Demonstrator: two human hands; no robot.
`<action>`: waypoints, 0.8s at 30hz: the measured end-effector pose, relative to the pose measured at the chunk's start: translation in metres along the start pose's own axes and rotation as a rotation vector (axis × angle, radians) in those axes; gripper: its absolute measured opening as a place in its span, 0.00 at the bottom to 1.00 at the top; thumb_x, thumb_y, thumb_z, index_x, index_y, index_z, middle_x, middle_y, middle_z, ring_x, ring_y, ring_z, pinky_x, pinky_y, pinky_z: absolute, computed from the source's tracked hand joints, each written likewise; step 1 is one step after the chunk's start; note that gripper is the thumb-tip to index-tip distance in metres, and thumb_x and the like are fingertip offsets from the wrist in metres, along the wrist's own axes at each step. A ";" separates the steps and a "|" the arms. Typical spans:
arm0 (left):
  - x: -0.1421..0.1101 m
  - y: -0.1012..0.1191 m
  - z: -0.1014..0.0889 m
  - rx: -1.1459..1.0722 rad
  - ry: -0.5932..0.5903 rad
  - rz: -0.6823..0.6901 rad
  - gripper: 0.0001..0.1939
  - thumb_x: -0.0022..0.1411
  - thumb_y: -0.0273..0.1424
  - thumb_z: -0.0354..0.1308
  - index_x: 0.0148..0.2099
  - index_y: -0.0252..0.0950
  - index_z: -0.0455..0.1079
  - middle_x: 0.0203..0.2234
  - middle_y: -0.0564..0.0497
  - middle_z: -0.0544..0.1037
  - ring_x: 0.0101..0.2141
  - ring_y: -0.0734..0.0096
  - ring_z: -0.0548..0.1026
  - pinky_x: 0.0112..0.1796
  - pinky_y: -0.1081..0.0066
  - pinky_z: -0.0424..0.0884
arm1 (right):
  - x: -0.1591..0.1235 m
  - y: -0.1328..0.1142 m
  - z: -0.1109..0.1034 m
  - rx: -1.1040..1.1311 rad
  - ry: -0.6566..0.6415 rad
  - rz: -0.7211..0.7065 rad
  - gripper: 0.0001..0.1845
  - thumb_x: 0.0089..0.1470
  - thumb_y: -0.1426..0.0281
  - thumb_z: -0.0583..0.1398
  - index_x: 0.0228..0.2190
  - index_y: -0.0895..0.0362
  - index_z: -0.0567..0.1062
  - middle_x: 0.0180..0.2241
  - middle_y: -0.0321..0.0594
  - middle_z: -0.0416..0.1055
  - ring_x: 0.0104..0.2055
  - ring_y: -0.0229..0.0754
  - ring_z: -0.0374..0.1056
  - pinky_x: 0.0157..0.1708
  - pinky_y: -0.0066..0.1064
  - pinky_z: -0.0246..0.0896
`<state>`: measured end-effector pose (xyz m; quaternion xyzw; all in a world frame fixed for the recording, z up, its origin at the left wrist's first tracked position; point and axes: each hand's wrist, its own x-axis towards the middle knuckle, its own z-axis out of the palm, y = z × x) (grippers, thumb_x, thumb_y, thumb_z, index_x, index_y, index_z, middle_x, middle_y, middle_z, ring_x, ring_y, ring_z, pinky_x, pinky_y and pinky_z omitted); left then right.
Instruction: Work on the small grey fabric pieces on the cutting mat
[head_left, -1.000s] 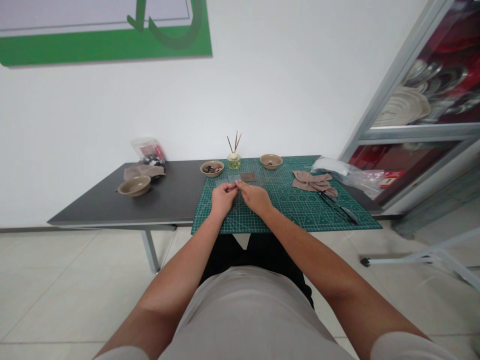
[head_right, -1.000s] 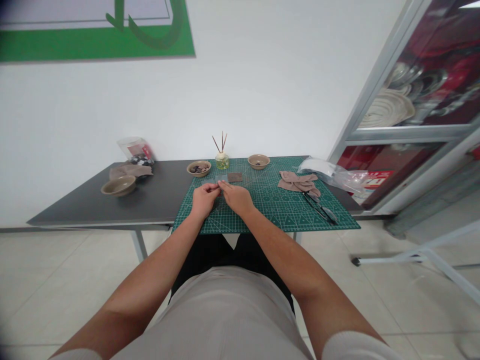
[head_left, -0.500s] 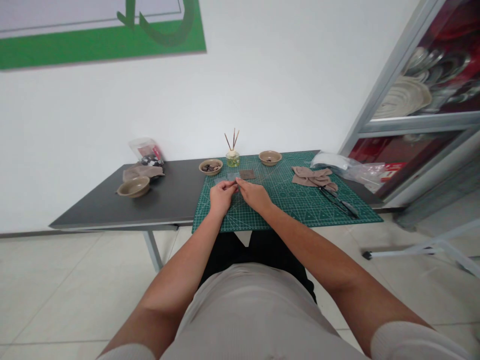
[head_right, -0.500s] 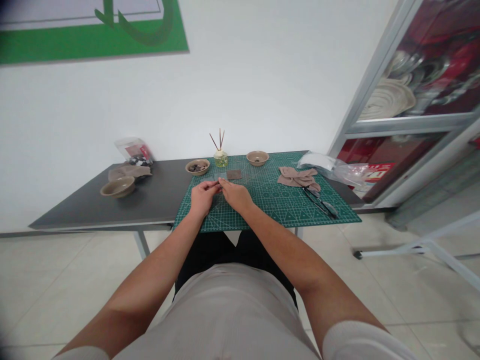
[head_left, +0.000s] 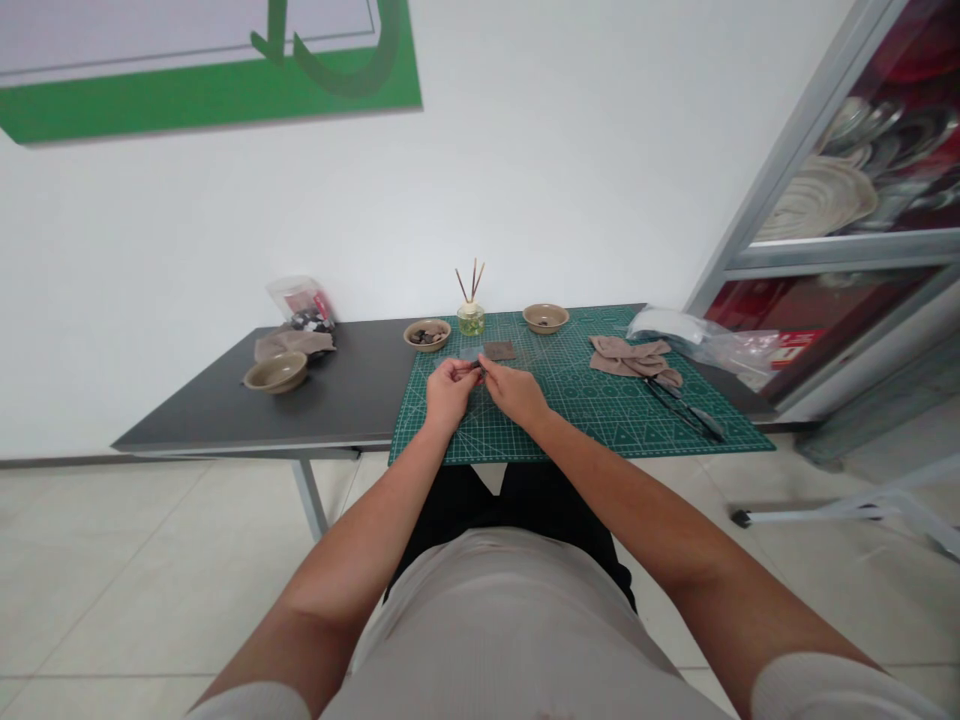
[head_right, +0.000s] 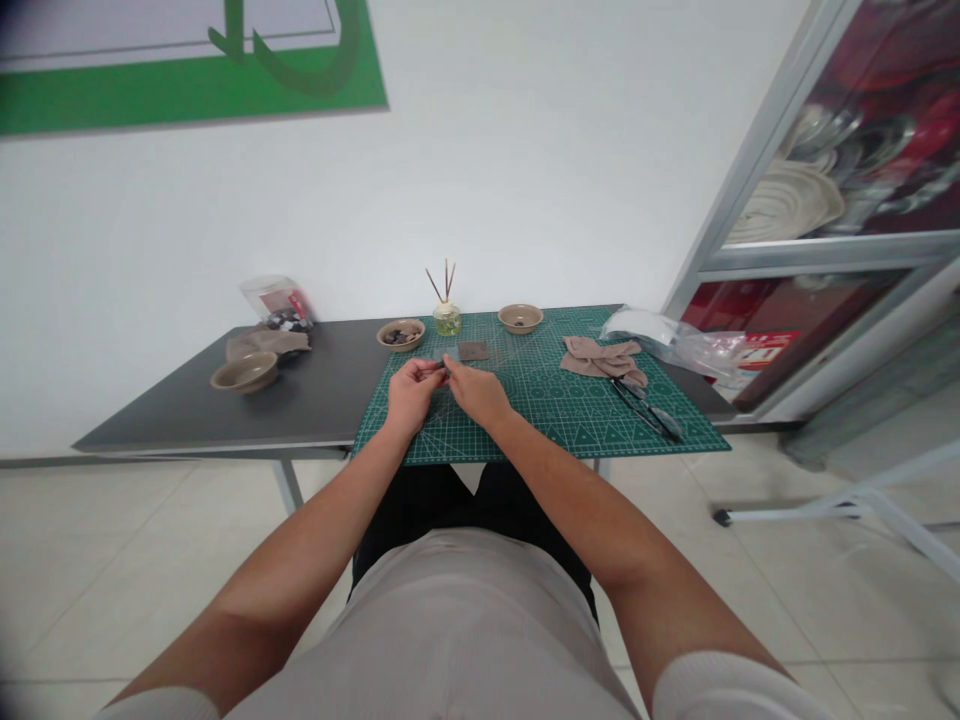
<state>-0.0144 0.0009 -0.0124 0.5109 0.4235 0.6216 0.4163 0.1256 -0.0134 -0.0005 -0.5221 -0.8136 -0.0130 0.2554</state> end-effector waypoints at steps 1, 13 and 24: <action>-0.001 0.001 0.000 0.007 -0.005 0.000 0.11 0.47 0.31 0.66 0.33 0.34 0.70 0.25 0.53 0.78 0.28 0.70 0.77 0.37 0.66 0.75 | 0.000 0.000 0.000 0.002 -0.004 -0.009 0.25 0.65 0.70 0.48 0.61 0.58 0.63 0.50 0.45 0.75 0.47 0.43 0.73 0.46 0.30 0.65; 0.001 -0.001 -0.001 -0.026 0.018 0.014 0.10 0.48 0.31 0.65 0.34 0.34 0.70 0.26 0.53 0.78 0.29 0.70 0.78 0.38 0.65 0.76 | -0.002 -0.004 -0.004 -0.046 -0.035 -0.007 0.25 0.65 0.70 0.47 0.61 0.60 0.64 0.49 0.48 0.75 0.47 0.43 0.74 0.46 0.31 0.65; 0.000 0.002 0.001 -0.109 -0.065 -0.012 0.16 0.49 0.32 0.65 0.42 0.35 0.73 0.23 0.56 0.73 0.28 0.74 0.76 0.39 0.64 0.77 | 0.001 0.005 0.000 0.022 0.110 0.146 0.24 0.65 0.68 0.47 0.60 0.56 0.66 0.47 0.46 0.77 0.44 0.44 0.75 0.45 0.32 0.66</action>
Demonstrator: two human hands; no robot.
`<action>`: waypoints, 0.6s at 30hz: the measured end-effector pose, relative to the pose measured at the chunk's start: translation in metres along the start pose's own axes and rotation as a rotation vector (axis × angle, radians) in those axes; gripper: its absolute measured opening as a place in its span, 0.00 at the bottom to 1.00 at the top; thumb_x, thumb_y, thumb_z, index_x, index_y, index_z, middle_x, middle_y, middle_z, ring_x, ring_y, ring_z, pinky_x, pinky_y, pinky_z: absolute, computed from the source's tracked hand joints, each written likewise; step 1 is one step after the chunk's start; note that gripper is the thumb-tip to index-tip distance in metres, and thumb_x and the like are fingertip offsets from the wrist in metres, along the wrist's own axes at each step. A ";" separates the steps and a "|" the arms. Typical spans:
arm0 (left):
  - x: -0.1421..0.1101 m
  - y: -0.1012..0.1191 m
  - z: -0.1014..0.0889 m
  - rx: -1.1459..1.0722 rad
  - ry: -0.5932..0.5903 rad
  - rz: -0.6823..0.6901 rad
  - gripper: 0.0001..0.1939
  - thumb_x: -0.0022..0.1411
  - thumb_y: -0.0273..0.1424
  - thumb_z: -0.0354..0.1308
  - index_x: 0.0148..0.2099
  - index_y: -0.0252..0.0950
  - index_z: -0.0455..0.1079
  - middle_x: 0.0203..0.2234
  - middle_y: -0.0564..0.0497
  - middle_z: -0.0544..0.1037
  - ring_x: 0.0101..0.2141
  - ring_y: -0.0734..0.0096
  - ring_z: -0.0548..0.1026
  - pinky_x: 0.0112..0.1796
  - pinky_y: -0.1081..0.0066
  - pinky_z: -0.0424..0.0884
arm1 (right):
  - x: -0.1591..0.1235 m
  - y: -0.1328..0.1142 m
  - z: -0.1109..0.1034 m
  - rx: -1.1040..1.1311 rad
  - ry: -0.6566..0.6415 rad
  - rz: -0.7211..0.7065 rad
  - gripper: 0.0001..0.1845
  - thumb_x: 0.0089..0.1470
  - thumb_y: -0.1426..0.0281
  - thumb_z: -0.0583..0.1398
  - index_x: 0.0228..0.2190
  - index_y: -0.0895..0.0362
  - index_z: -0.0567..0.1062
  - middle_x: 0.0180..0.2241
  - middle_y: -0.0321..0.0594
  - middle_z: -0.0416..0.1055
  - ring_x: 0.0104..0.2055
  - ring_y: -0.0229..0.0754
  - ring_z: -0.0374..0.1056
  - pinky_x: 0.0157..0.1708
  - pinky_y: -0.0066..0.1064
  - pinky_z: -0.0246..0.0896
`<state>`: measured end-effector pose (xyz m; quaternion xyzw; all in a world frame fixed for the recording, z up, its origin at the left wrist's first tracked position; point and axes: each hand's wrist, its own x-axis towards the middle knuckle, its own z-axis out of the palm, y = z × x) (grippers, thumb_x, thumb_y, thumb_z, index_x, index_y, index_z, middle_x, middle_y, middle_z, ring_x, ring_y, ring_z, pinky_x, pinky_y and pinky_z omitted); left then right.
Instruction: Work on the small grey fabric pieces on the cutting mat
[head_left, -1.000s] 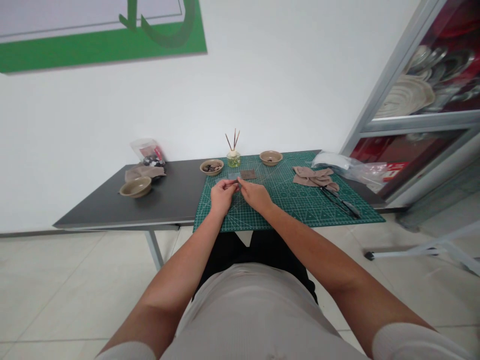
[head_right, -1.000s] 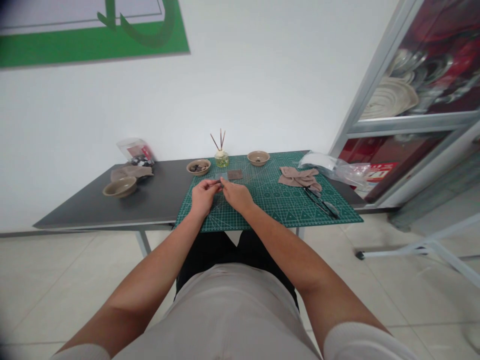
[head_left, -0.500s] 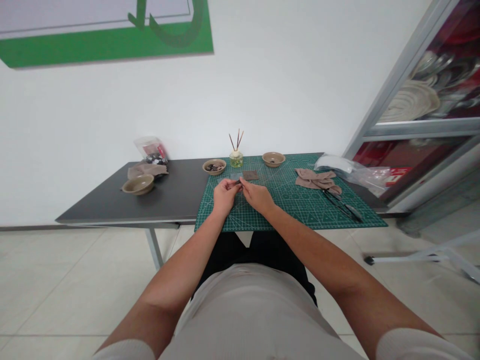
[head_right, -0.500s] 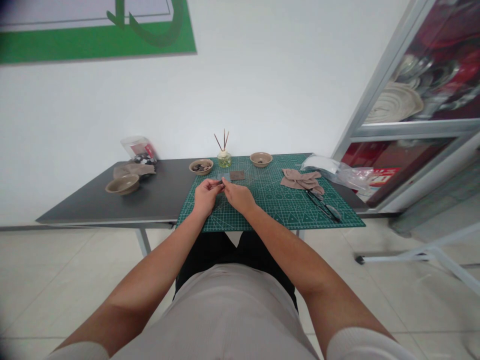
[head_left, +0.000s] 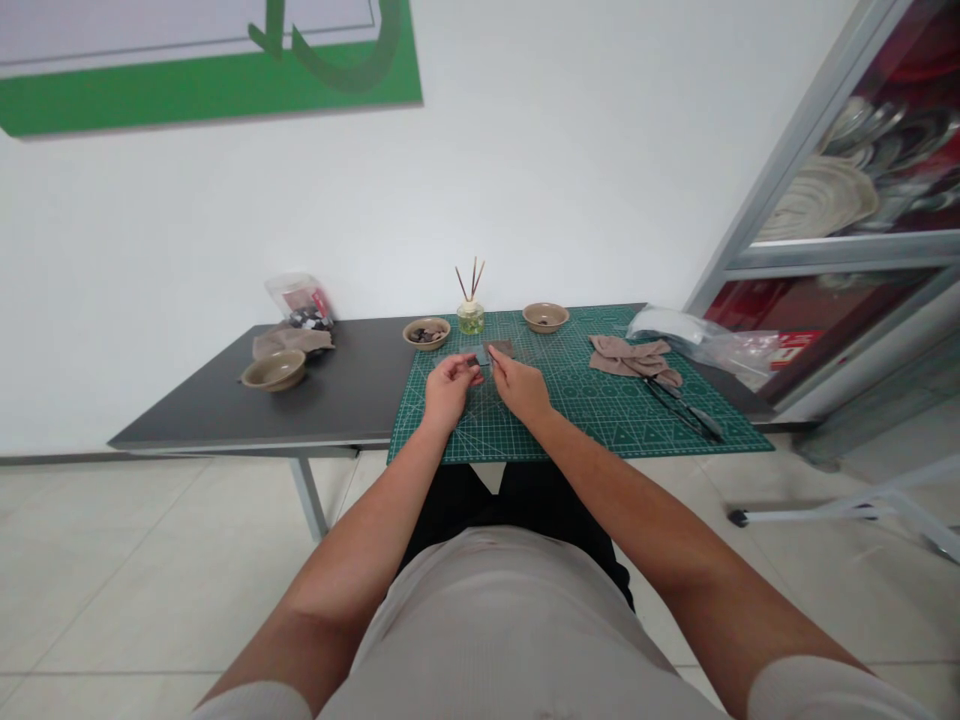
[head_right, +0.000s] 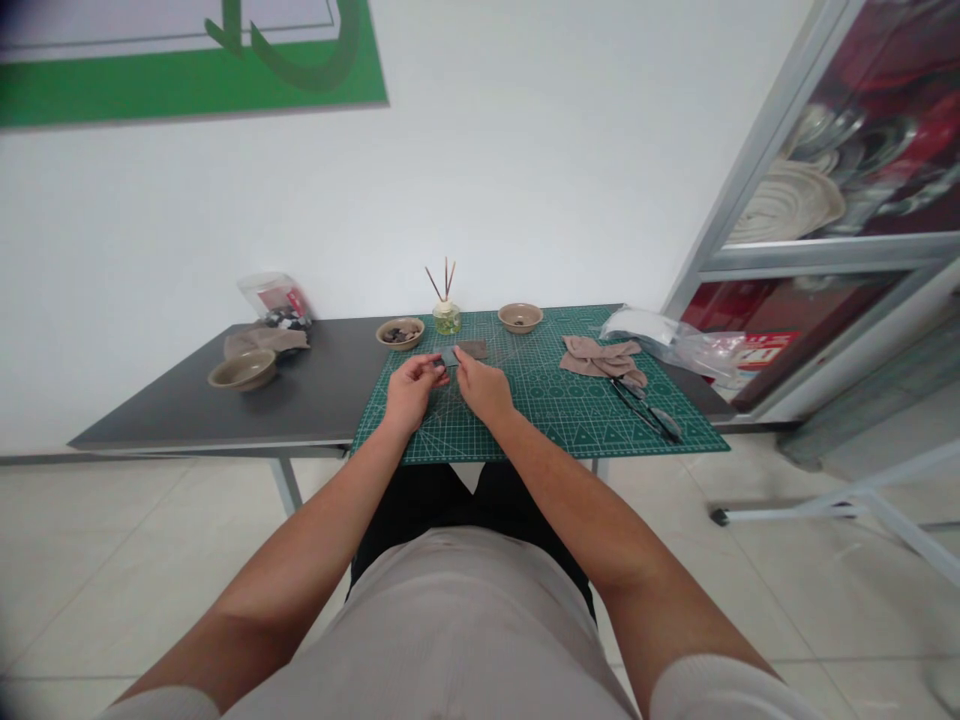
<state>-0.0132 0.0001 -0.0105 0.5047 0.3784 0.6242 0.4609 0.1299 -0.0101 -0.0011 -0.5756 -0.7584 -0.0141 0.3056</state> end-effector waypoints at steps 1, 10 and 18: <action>0.000 0.000 0.000 -0.010 -0.002 -0.010 0.17 0.47 0.31 0.66 0.42 0.35 0.73 0.24 0.55 0.75 0.28 0.74 0.76 0.40 0.64 0.77 | 0.000 0.001 0.000 0.006 0.010 0.006 0.24 0.65 0.68 0.47 0.60 0.56 0.66 0.47 0.46 0.77 0.44 0.44 0.75 0.45 0.32 0.66; 0.001 -0.002 -0.003 0.171 -0.012 -0.068 0.09 0.51 0.34 0.64 0.34 0.34 0.74 0.21 0.52 0.77 0.22 0.73 0.73 0.27 0.70 0.73 | -0.003 -0.001 0.001 0.024 -0.026 -0.154 0.25 0.63 0.72 0.49 0.60 0.52 0.65 0.57 0.40 0.69 0.53 0.41 0.70 0.51 0.33 0.65; 0.001 -0.005 -0.004 0.211 0.010 -0.029 0.09 0.51 0.34 0.64 0.33 0.34 0.74 0.24 0.51 0.79 0.26 0.69 0.77 0.32 0.68 0.74 | -0.003 -0.004 0.000 0.003 -0.085 -0.237 0.25 0.63 0.73 0.50 0.60 0.53 0.65 0.60 0.39 0.65 0.56 0.42 0.67 0.54 0.35 0.65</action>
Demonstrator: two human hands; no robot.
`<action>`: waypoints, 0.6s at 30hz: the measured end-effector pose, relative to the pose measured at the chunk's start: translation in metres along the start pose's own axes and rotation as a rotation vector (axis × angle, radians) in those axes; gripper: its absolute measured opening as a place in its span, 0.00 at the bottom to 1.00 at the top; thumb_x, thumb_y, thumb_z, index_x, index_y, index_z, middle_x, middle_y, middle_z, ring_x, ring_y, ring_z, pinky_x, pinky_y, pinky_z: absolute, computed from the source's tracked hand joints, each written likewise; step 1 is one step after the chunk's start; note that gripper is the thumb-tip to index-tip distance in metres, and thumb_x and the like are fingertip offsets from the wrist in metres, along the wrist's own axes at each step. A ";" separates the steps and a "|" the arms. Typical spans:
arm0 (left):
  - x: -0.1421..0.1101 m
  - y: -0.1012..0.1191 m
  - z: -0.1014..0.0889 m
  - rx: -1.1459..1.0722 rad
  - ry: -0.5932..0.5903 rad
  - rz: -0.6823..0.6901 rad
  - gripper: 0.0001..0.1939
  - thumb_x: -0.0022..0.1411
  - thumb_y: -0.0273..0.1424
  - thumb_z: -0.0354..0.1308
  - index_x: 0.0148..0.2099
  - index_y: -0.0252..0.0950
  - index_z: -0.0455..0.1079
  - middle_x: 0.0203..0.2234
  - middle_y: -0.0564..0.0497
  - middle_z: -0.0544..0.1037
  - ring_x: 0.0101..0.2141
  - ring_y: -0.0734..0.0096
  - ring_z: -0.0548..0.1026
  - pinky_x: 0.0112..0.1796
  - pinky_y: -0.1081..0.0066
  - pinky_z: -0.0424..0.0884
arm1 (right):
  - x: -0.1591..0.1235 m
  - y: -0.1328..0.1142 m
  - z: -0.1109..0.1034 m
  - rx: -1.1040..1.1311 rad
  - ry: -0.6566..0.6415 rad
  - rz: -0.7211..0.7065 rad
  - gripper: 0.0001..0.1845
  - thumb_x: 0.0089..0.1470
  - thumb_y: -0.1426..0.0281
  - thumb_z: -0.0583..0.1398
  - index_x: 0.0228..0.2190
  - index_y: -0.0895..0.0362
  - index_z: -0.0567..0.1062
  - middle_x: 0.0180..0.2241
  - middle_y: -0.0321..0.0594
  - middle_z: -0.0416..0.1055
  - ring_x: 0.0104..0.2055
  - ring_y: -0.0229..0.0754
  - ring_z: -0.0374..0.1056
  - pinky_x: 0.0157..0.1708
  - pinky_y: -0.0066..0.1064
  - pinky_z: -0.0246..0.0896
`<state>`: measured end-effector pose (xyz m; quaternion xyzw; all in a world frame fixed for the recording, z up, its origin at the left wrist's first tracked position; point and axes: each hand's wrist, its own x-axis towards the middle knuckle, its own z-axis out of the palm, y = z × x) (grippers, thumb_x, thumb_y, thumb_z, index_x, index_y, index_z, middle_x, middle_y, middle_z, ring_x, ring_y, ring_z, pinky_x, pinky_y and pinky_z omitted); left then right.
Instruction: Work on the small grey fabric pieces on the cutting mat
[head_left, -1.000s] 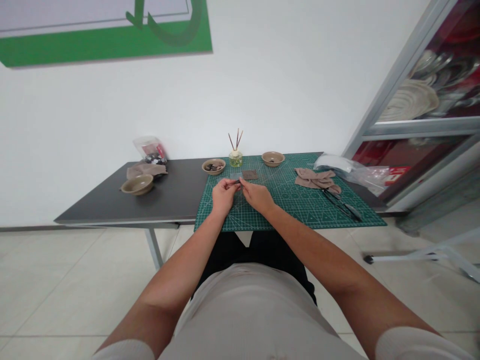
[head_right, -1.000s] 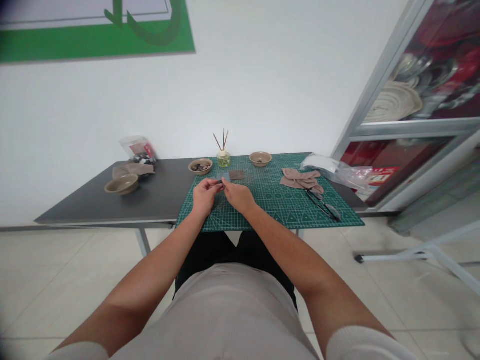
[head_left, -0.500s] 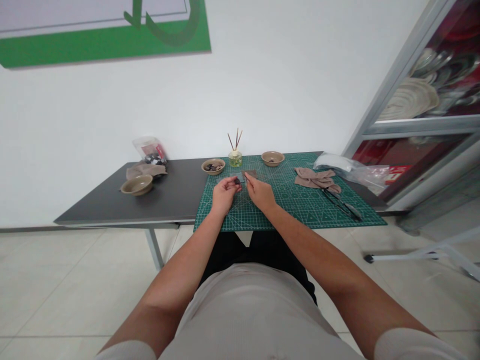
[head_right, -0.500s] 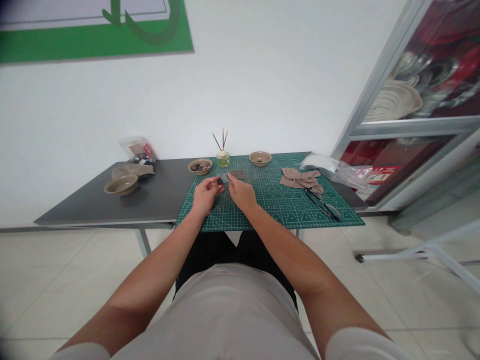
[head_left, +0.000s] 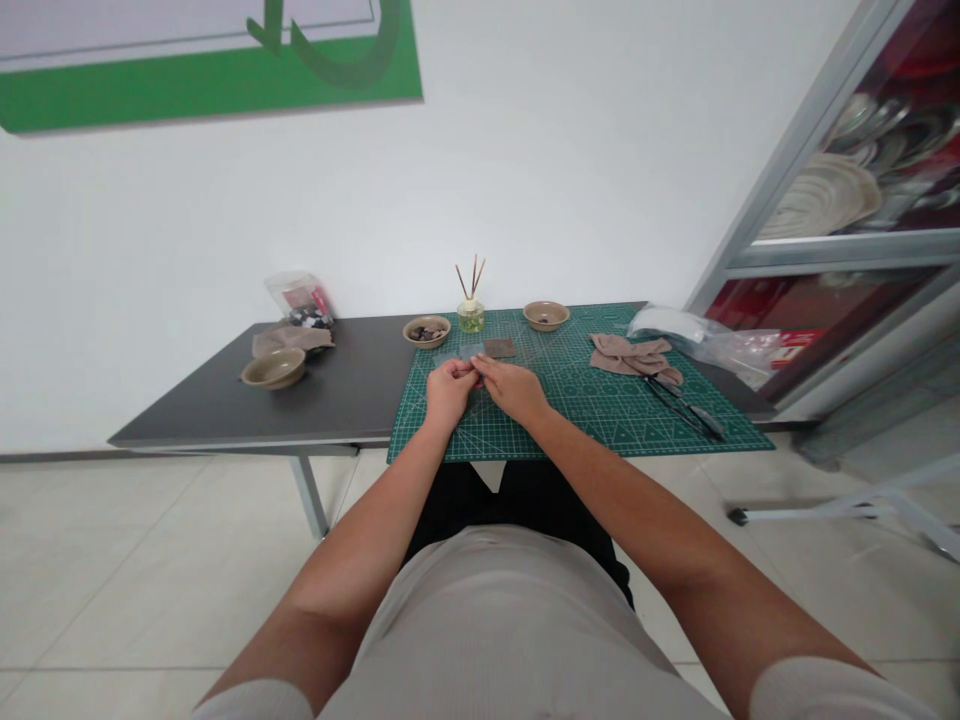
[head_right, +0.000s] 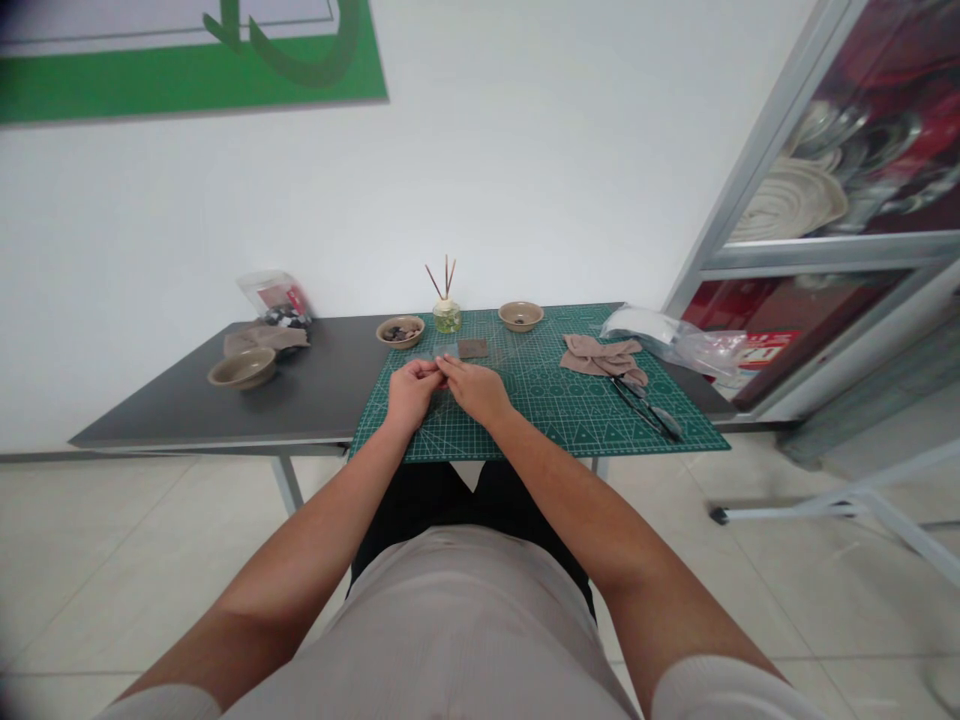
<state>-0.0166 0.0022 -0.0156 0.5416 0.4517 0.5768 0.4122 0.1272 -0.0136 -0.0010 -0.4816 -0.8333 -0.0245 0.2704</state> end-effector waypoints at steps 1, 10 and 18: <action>0.000 0.000 0.000 0.000 0.009 -0.005 0.09 0.51 0.34 0.64 0.33 0.34 0.74 0.23 0.51 0.79 0.25 0.69 0.77 0.31 0.68 0.74 | 0.000 0.000 0.000 -0.004 0.000 0.010 0.24 0.63 0.73 0.49 0.60 0.54 0.65 0.60 0.41 0.65 0.56 0.42 0.67 0.54 0.35 0.65; -0.004 0.008 0.001 0.018 0.010 0.006 0.08 0.51 0.33 0.64 0.33 0.34 0.73 0.23 0.51 0.79 0.25 0.69 0.77 0.31 0.69 0.73 | 0.000 0.000 0.002 -0.047 -0.009 0.004 0.25 0.64 0.72 0.49 0.60 0.57 0.64 0.60 0.44 0.65 0.57 0.42 0.67 0.54 0.34 0.63; -0.004 0.009 0.000 -0.002 0.034 0.003 0.08 0.49 0.31 0.66 0.32 0.34 0.73 0.22 0.52 0.78 0.25 0.70 0.77 0.32 0.69 0.73 | -0.002 -0.002 0.001 -0.078 -0.026 0.068 0.25 0.65 0.69 0.48 0.61 0.55 0.63 0.54 0.43 0.72 0.49 0.43 0.72 0.46 0.31 0.65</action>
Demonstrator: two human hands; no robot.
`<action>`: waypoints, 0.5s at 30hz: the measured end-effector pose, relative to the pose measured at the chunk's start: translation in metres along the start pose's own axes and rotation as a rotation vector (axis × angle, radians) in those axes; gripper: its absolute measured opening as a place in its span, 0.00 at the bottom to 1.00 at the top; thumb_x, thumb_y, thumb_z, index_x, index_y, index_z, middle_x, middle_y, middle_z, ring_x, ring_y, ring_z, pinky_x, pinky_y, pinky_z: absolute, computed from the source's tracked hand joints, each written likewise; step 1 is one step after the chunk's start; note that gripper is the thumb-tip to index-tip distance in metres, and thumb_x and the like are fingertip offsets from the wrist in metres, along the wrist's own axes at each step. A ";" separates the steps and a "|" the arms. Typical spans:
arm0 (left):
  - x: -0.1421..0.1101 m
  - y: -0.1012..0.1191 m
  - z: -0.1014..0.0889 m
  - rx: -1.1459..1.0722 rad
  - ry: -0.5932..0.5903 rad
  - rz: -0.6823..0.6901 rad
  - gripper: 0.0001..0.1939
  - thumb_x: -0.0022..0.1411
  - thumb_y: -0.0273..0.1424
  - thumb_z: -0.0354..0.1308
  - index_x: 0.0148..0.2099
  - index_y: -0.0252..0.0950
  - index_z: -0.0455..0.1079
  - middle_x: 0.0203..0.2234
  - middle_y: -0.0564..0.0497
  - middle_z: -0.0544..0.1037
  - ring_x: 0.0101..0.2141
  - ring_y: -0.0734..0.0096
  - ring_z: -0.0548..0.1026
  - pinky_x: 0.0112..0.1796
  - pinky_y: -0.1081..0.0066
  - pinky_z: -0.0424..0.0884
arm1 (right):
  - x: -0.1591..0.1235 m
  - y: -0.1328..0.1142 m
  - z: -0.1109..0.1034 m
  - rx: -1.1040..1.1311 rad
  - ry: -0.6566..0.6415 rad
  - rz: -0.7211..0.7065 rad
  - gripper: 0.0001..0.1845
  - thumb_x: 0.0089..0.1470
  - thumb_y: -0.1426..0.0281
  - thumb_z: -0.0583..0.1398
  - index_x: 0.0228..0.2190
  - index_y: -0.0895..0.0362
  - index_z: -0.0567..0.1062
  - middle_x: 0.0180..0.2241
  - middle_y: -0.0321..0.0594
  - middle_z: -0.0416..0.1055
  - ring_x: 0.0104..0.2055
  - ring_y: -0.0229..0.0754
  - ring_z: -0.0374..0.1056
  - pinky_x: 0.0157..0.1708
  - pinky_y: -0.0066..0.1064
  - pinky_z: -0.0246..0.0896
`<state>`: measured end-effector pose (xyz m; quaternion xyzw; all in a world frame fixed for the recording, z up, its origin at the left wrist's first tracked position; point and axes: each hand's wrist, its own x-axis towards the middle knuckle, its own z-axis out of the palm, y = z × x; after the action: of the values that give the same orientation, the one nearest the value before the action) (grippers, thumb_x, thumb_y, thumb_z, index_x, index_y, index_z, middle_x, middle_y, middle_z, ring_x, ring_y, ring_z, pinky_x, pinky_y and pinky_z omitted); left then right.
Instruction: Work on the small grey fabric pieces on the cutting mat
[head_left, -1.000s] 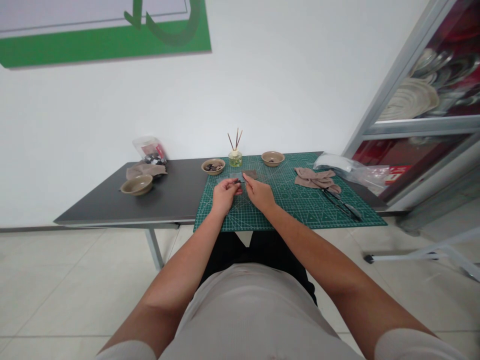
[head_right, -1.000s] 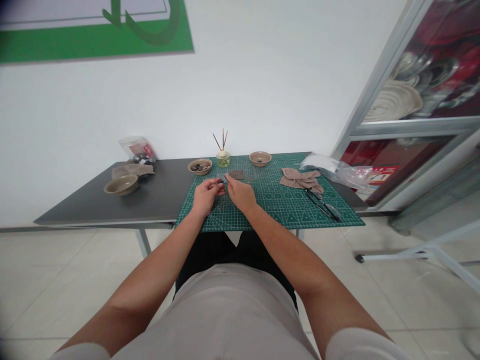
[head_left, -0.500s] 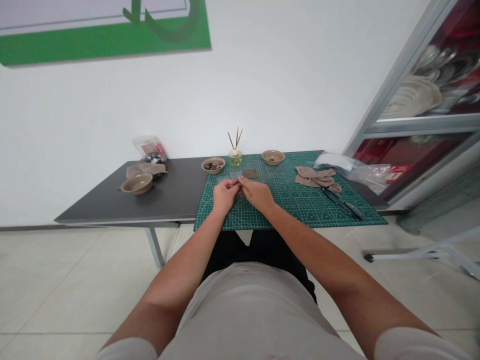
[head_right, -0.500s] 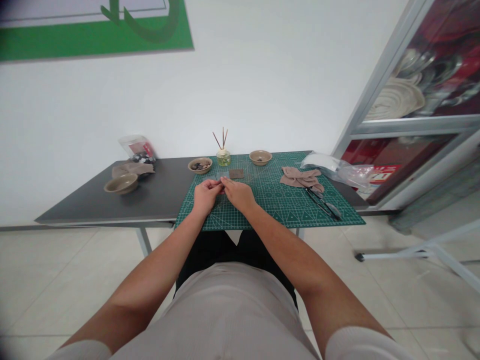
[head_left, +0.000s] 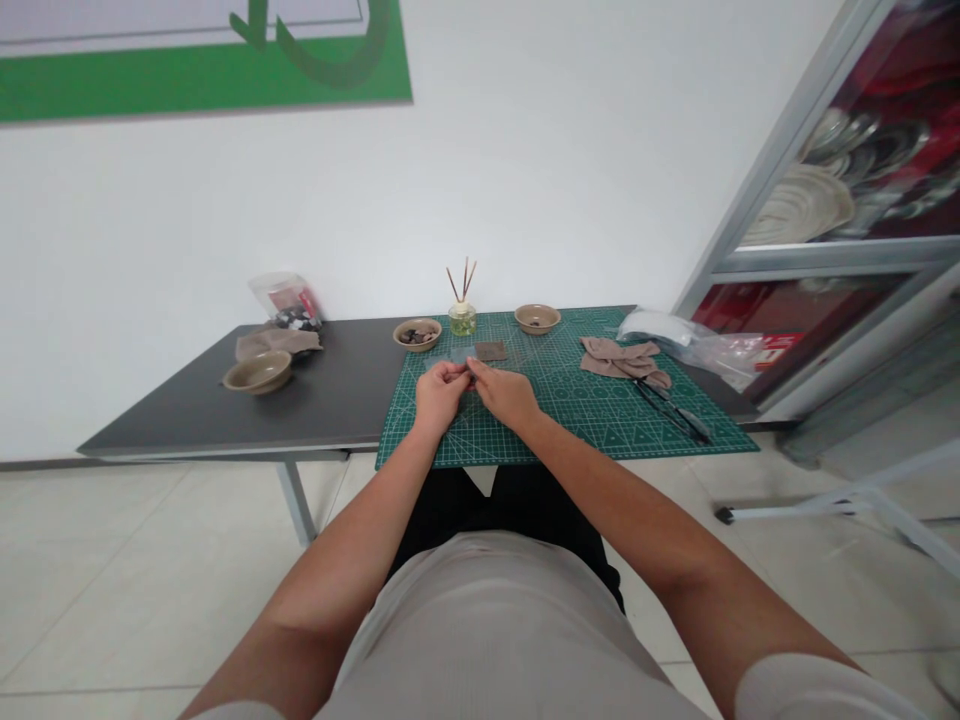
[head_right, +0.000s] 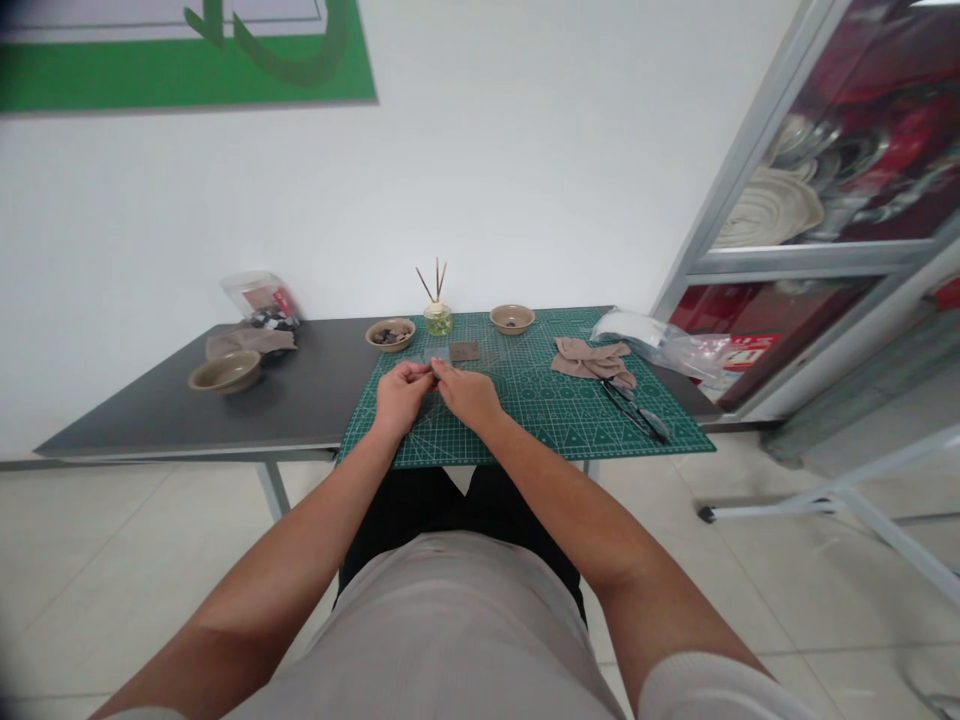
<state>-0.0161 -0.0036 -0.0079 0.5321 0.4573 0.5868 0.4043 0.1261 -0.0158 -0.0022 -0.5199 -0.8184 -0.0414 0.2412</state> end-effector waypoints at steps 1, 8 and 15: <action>0.000 0.000 0.000 -0.037 -0.006 -0.010 0.09 0.49 0.32 0.66 0.32 0.34 0.72 0.22 0.53 0.78 0.26 0.70 0.77 0.32 0.69 0.74 | 0.000 0.001 -0.001 0.012 -0.002 0.025 0.25 0.65 0.69 0.48 0.61 0.54 0.63 0.52 0.43 0.74 0.47 0.43 0.73 0.45 0.31 0.65; 0.002 -0.001 0.004 -0.178 -0.047 -0.019 0.12 0.49 0.33 0.66 0.32 0.34 0.68 0.24 0.54 0.77 0.26 0.72 0.77 0.36 0.65 0.76 | 0.000 0.002 -0.004 0.115 0.006 0.038 0.25 0.63 0.70 0.49 0.61 0.56 0.65 0.45 0.45 0.77 0.44 0.45 0.74 0.43 0.32 0.63; 0.004 -0.002 0.003 -0.214 -0.032 -0.011 0.13 0.50 0.34 0.65 0.36 0.36 0.67 0.24 0.56 0.72 0.26 0.73 0.73 0.29 0.68 0.76 | 0.005 0.016 0.007 0.515 0.230 0.247 0.18 0.58 0.68 0.55 0.49 0.56 0.73 0.39 0.42 0.79 0.37 0.43 0.74 0.41 0.33 0.65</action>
<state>-0.0132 0.0006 -0.0084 0.4927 0.3883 0.6215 0.4692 0.1363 -0.0025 -0.0088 -0.5294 -0.6998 0.1384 0.4592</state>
